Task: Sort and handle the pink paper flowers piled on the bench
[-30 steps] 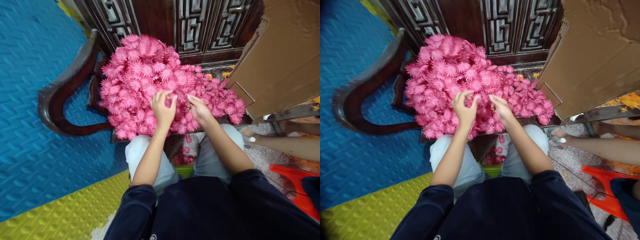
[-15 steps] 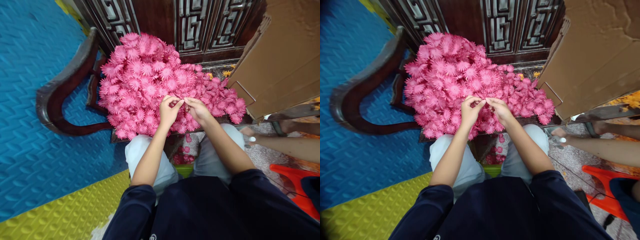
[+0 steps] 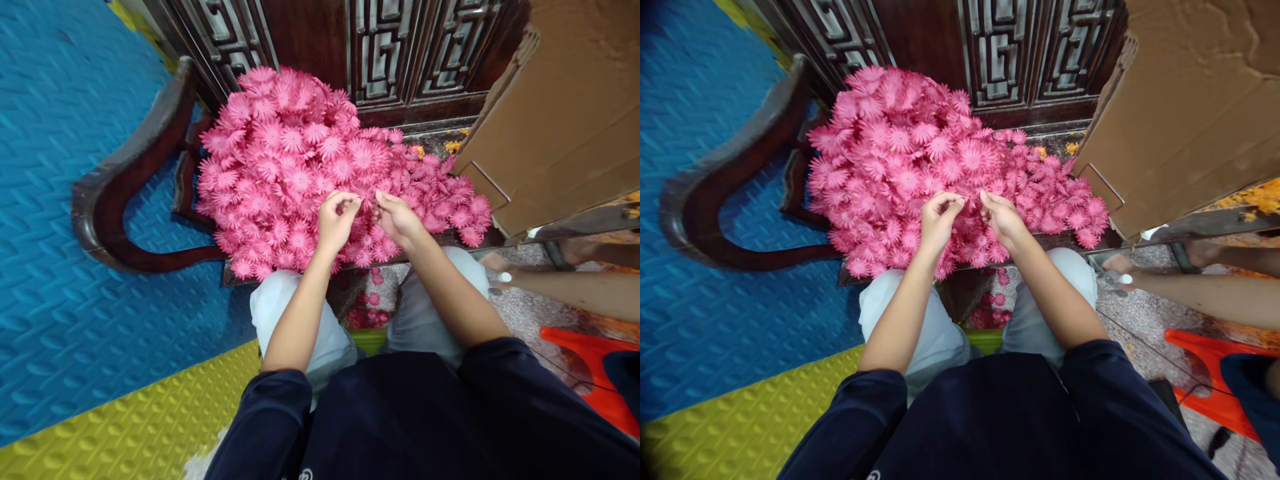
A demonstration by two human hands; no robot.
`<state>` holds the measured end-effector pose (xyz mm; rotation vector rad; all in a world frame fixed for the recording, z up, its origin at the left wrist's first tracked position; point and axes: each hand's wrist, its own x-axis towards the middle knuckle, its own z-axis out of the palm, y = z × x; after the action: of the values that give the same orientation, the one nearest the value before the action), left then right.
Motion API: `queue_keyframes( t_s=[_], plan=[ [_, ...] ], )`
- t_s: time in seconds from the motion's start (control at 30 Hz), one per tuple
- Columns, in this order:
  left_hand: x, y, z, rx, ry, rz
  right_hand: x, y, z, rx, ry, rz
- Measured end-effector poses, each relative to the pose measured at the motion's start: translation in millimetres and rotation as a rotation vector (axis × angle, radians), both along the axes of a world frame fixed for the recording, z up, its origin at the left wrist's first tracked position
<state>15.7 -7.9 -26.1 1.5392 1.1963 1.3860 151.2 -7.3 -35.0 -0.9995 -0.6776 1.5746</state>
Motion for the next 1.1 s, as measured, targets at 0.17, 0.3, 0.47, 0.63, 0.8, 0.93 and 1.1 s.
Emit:
queue_keyframes(
  t_s=[0.17, 0.3, 0.47, 0.63, 0.8, 0.93, 1.1],
  plan=[
    [2.1, 0.8, 2.3, 0.070, 0.002, 0.168, 0.7, 2.4, -0.5, 0.009, 0.012, -0.136],
    [-14.2, 18.8, -4.2, 0.115, -0.078, 0.437, 6.8, 5.5, -1.6, 0.022, -0.008, -0.258],
    [-36.0, 32.6, -6.1, 0.153, 0.050, 0.712, 15.1, 7.3, -1.7, 0.047, -0.027, -0.242],
    [-17.4, 9.9, 4.5, 0.211, 0.303, 0.556, 6.6, 4.2, -0.5, 0.015, 0.042, -0.162],
    [2.3, -1.8, 0.2, 0.181, 0.349, 0.144, -1.7, -0.9, 2.9, 0.008, 0.040, -0.057],
    [4.8, 1.2, -5.7, 0.146, 0.225, 0.096, -2.7, -2.4, 3.4, 0.013, -0.003, 0.029],
    [4.4, 2.6, -4.1, 0.016, 0.074, 0.066, -1.3, -1.6, 2.8, 0.000, -0.038, 0.057]
  ],
)
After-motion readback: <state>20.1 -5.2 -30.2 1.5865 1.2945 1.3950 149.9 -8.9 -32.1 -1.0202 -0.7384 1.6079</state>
